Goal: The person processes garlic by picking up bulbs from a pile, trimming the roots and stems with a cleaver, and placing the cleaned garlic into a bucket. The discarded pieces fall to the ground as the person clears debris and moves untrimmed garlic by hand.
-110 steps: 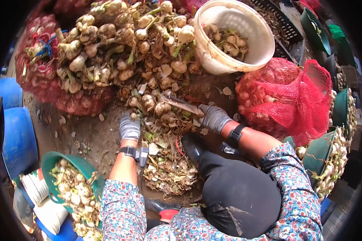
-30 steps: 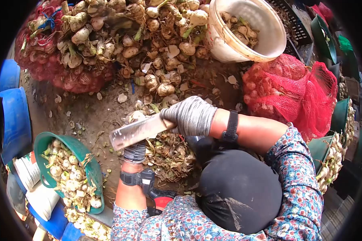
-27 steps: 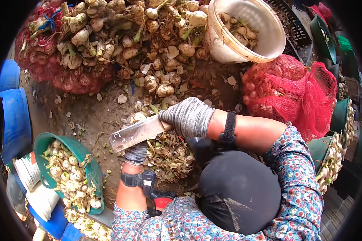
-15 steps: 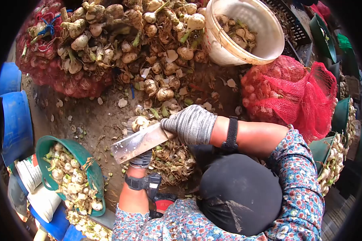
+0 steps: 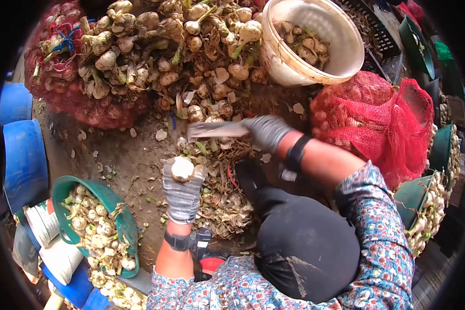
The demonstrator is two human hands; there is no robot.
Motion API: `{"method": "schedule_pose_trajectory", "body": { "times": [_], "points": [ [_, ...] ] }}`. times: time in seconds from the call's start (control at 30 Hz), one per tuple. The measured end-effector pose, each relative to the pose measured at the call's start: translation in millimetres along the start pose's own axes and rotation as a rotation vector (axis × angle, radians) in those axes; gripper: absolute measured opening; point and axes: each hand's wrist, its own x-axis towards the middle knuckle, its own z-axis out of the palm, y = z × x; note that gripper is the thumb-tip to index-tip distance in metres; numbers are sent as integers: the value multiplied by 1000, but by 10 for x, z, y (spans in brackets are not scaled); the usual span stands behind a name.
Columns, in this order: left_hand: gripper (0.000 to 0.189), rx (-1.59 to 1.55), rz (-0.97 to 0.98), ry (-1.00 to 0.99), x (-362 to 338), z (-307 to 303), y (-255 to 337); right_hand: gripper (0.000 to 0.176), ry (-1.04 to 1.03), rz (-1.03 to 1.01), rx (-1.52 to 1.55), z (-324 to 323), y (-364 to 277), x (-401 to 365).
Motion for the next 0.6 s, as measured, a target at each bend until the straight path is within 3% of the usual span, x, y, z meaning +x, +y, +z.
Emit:
{"method": "schedule_pose_trajectory", "body": {
  "times": [0.03,0.07,0.13,0.17,0.2,0.27,0.3,0.37,0.4,0.43,0.5,0.53,0.57,0.6],
  "points": [
    [36,2,-76,1,-37,-113,52,31,29,25,113,31,193,-41],
    [36,5,-148,20,-34,-259,59,32,42,69,37,70,304,-47],
    [25,-389,-208,321,-21,-835,-44,33,117,100,12,3,275,-150],
    [22,-758,-124,454,12,-1173,-105,33,122,101,6,8,285,-163],
    [25,-865,-25,406,-15,-1966,-572,32,195,111,76,42,285,-164],
    [32,-1007,243,544,-176,-2427,-277,32,274,136,150,55,282,-207],
    [32,-1005,238,540,-189,-2420,-225,26,285,138,228,46,254,-226],
    [42,-1264,-89,1010,-151,-2373,-155,22,323,118,276,102,303,-175],
    [47,-931,-148,941,-118,-2364,-585,22,330,118,275,124,315,-141],
    [44,-551,-319,719,119,-2072,-494,27,314,125,307,139,318,-115],
    [36,-652,-449,462,502,-1066,-75,32,307,130,365,104,257,-123],
    [35,-667,-324,263,542,-717,-188,32,307,139,360,126,266,-126],
    [32,-515,-337,140,689,-433,-365,32,292,148,371,154,281,-119],
    [31,-201,-206,-4,887,-166,-612,32,279,156,380,165,294,-117]
  ]
}}
